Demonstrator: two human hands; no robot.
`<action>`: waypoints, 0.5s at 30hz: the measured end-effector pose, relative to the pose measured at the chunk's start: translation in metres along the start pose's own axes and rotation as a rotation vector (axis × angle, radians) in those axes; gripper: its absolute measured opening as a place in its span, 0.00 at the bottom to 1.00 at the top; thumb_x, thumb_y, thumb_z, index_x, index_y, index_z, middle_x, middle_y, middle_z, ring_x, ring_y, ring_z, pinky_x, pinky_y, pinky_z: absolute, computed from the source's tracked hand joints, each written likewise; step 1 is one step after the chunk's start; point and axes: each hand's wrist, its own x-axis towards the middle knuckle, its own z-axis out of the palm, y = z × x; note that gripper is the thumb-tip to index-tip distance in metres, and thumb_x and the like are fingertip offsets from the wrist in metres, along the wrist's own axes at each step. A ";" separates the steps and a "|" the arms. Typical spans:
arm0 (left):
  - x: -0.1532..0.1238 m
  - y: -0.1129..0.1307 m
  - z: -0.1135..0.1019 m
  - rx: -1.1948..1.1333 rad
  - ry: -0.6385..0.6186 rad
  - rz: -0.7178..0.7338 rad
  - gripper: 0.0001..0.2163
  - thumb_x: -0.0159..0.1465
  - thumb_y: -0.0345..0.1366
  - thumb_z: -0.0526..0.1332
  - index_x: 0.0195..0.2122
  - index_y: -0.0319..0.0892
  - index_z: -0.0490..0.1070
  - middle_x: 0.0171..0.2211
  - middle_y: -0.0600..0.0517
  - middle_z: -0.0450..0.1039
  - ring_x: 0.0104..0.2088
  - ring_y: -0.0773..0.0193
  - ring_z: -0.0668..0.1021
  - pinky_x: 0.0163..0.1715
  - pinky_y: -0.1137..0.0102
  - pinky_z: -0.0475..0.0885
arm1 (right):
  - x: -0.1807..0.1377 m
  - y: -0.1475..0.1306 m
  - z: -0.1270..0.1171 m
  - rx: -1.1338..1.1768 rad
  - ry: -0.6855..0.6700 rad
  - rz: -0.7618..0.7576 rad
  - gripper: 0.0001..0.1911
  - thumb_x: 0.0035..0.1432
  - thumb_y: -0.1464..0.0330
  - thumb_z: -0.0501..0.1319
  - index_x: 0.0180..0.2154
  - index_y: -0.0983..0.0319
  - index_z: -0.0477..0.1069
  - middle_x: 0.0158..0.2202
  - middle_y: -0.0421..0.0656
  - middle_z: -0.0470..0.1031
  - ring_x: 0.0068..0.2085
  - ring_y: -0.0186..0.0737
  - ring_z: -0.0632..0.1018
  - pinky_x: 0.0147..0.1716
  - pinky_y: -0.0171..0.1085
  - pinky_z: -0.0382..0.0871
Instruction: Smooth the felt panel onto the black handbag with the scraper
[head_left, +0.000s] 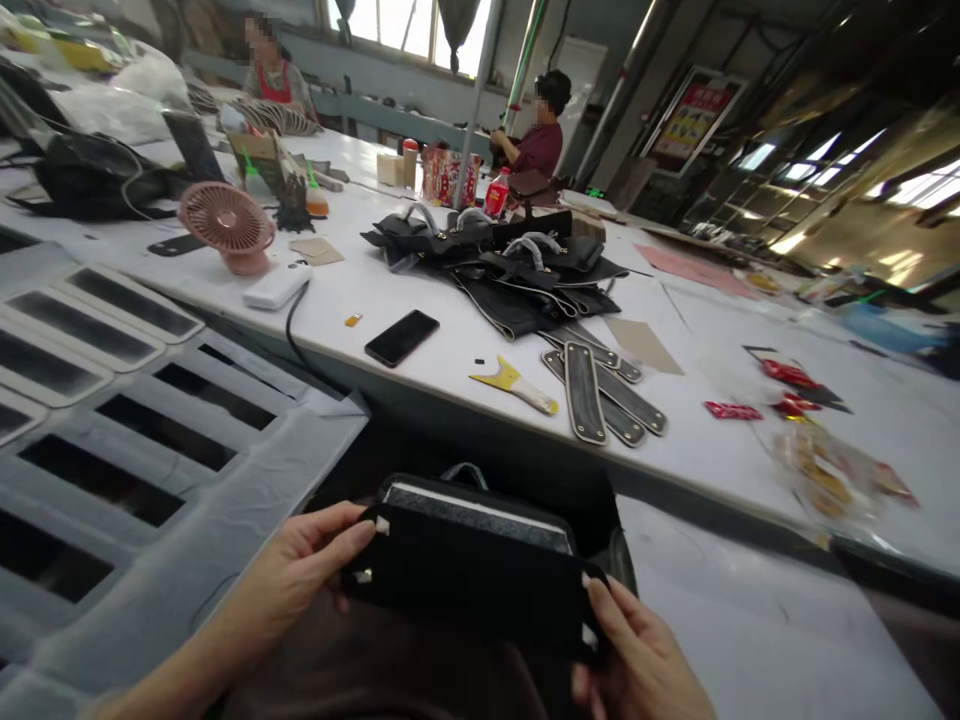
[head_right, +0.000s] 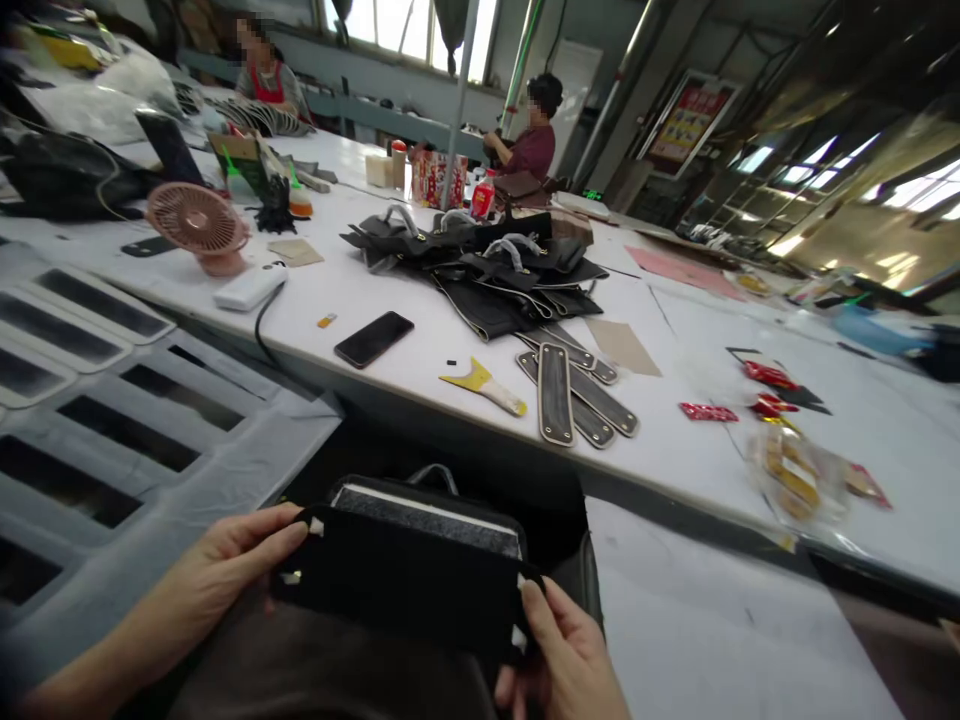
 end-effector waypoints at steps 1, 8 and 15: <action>0.004 0.000 0.001 0.018 0.024 -0.005 0.19 0.56 0.53 0.67 0.36 0.41 0.77 0.30 0.52 0.75 0.26 0.66 0.73 0.19 0.77 0.70 | 0.005 0.002 -0.001 0.002 0.021 -0.009 0.27 0.43 0.47 0.71 0.31 0.62 0.69 0.22 0.37 0.70 0.15 0.32 0.71 0.10 0.27 0.61; 0.037 -0.005 0.002 0.192 0.155 -0.017 0.20 0.50 0.55 0.68 0.27 0.41 0.72 0.20 0.56 0.71 0.17 0.70 0.67 0.16 0.77 0.62 | 0.033 0.011 -0.013 -0.102 0.152 -0.124 0.25 0.45 0.48 0.71 0.29 0.64 0.71 0.22 0.37 0.69 0.17 0.29 0.70 0.13 0.26 0.59; 0.050 -0.003 0.000 0.320 0.167 -0.005 0.21 0.52 0.56 0.66 0.22 0.41 0.70 0.19 0.56 0.68 0.22 0.68 0.68 0.23 0.76 0.61 | 0.048 0.013 -0.021 -0.155 0.262 -0.085 0.28 0.39 0.48 0.73 0.21 0.63 0.66 0.17 0.33 0.58 0.17 0.25 0.56 0.15 0.27 0.47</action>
